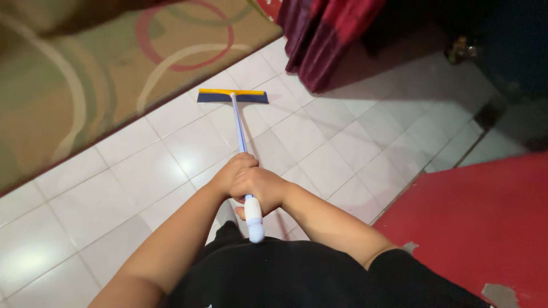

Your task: The person sweeps a tiled floor using a long-handled brush tool, moving it back and forth across different sections of the ground.

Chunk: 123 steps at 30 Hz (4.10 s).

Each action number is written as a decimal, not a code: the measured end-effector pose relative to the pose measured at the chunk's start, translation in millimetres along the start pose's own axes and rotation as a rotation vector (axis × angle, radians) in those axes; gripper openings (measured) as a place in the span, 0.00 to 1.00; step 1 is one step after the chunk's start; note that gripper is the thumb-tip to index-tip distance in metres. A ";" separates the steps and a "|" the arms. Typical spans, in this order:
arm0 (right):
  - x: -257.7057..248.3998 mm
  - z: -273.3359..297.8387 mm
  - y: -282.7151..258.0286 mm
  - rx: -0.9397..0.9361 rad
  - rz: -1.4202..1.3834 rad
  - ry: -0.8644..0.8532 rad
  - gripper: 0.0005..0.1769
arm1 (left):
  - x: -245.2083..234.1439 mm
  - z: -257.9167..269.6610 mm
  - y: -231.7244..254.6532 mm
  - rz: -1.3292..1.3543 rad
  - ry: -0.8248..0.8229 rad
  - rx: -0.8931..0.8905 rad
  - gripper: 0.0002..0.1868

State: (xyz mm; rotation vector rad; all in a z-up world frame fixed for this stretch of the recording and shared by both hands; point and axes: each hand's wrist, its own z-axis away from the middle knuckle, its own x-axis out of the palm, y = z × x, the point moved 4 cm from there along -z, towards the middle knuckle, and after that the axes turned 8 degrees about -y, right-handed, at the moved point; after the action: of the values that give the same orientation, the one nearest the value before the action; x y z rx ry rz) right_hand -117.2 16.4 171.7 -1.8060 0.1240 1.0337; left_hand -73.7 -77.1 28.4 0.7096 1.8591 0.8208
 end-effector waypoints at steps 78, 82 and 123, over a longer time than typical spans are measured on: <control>-314.7 -60.1 566.3 0.606 0.224 -0.156 0.19 | -158.7 -306.3 -154.8 0.597 0.887 -0.295 0.11; -305.6 -77.2 543.8 0.444 0.215 -0.191 0.20 | -178.0 -276.8 -135.6 0.530 0.915 -0.378 0.11; -281.5 -118.2 517.7 0.205 0.018 -0.350 0.49 | -249.3 -215.0 -109.0 0.626 1.063 -0.073 0.05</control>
State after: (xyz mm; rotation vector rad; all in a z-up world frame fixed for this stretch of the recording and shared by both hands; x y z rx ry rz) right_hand -487.7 -429.6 13.6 -1.4206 0.0303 1.2854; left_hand -189.0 -383.1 143.8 0.9149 2.5167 1.9340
